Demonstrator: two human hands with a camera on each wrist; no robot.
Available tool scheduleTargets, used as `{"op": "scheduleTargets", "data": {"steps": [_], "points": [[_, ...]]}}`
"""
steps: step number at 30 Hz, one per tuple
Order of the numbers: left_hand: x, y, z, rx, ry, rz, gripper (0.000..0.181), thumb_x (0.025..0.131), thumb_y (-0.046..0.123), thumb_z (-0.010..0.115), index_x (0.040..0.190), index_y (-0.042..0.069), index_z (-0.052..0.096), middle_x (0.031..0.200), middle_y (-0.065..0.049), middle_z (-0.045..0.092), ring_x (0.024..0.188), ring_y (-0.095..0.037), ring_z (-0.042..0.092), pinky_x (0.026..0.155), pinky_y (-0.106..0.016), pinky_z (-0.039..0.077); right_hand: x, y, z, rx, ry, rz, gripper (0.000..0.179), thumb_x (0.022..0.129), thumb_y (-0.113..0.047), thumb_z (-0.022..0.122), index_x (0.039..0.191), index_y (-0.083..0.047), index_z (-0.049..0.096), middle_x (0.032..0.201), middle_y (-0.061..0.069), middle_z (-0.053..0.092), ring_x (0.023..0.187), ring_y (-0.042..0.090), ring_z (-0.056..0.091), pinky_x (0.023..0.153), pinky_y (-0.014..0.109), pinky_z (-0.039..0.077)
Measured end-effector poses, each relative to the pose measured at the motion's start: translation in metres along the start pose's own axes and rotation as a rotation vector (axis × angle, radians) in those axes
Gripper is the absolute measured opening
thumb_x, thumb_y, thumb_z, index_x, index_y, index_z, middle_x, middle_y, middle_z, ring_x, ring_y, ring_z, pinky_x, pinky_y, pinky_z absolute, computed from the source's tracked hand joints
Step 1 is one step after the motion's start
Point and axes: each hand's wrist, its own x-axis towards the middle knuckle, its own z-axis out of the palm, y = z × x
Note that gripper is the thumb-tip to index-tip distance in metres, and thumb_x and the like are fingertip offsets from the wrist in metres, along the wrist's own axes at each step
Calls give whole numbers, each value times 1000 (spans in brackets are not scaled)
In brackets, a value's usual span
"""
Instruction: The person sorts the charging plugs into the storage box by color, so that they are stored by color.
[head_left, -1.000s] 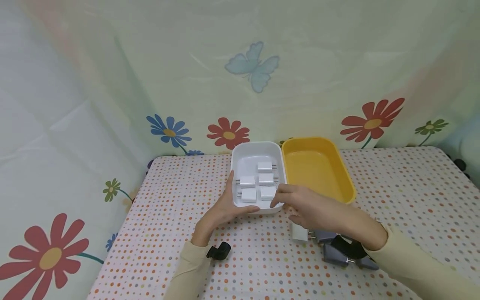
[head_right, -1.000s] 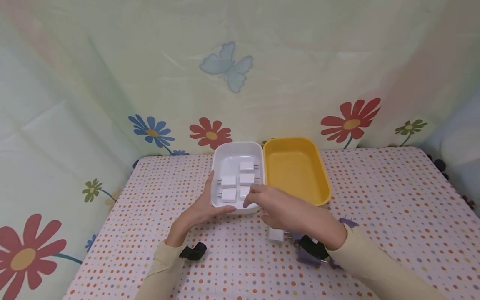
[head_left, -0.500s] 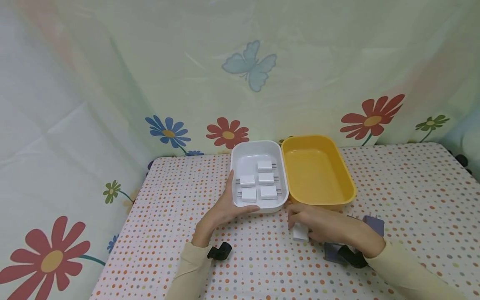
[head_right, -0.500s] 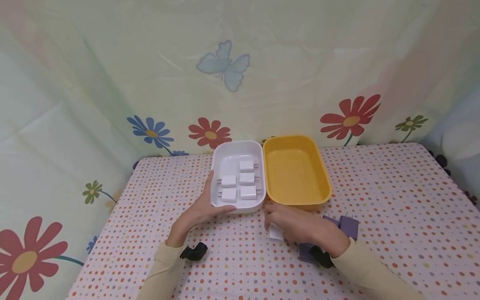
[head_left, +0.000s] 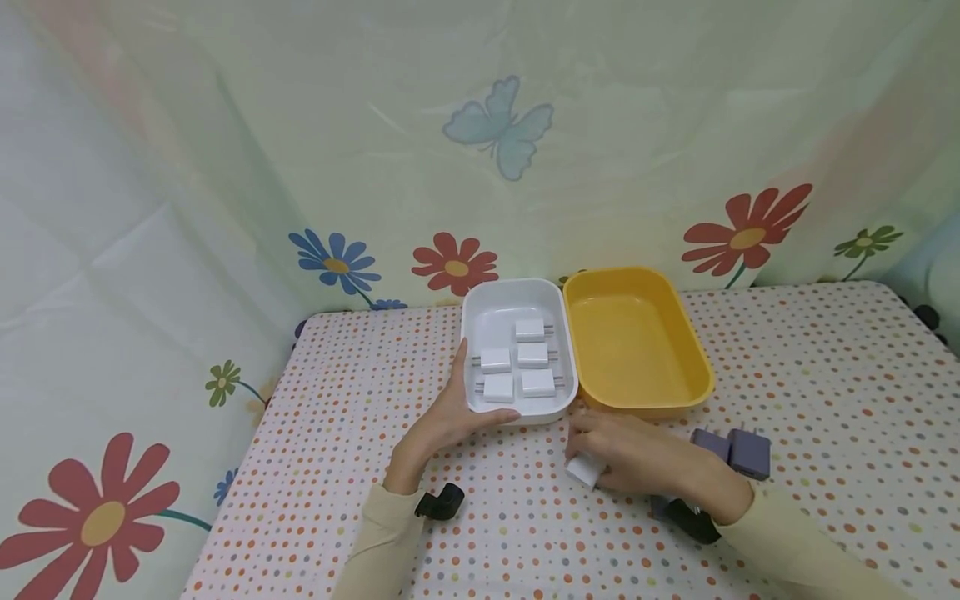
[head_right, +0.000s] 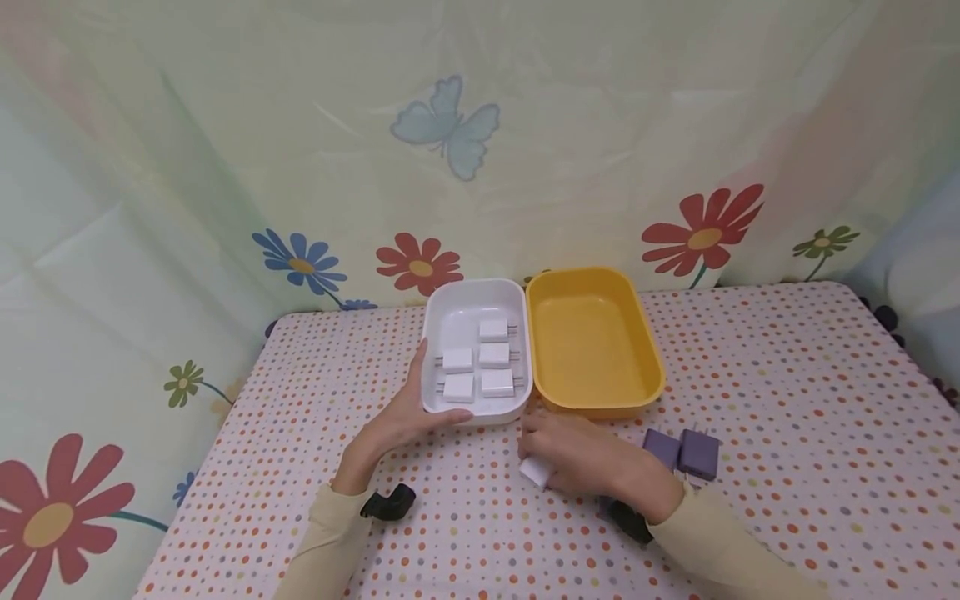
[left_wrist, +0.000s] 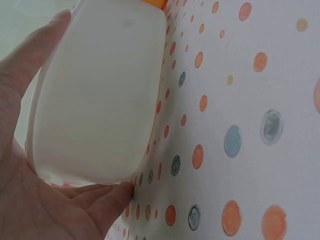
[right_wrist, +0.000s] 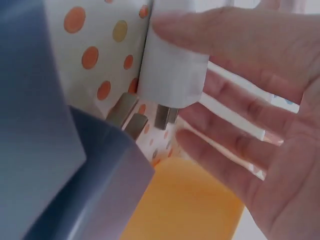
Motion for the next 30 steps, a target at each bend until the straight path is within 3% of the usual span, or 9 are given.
{"op": "scheduleTargets", "data": {"steps": [4, 11, 18, 30], "points": [[1, 0, 0, 6, -1, -3, 134, 81, 24, 93, 168, 20, -9, 169, -8, 27, 149, -28, 35, 120, -58, 27, 2, 5, 6, -21, -1, 0, 38, 71, -1, 91, 103, -16, 77, 107, -1, 64, 96, 14, 60, 83, 40, 58], [-1, 1, 0, 14, -4, 8, 134, 81, 26, 93, 168, 20, -10, 169, -9, 26, 150, -29, 34, 120, -58, 28, 5, 2, 8, -13, -52, 25, 40, 72, 3, 89, 104, -17, 76, 109, -1, 62, 99, 14, 60, 87, 39, 57], [-2, -1, -1, 30, 1, -31, 137, 81, 29, 93, 167, 21, -13, 170, -8, 24, 150, -28, 34, 121, -57, 27, 7, -2, 6, -5, -93, 62, 42, 71, 5, 88, 105, -18, 77, 108, -3, 63, 102, 16, 61, 93, 40, 56], [-3, 1, -1, 30, 5, -40, 136, 81, 29, 93, 167, 20, -12, 170, -10, 24, 150, -30, 33, 120, -59, 28, 5, -3, 6, -34, -74, 5, 43, 71, 6, 88, 105, -16, 76, 109, -1, 64, 103, 17, 63, 92, 39, 57]]}}
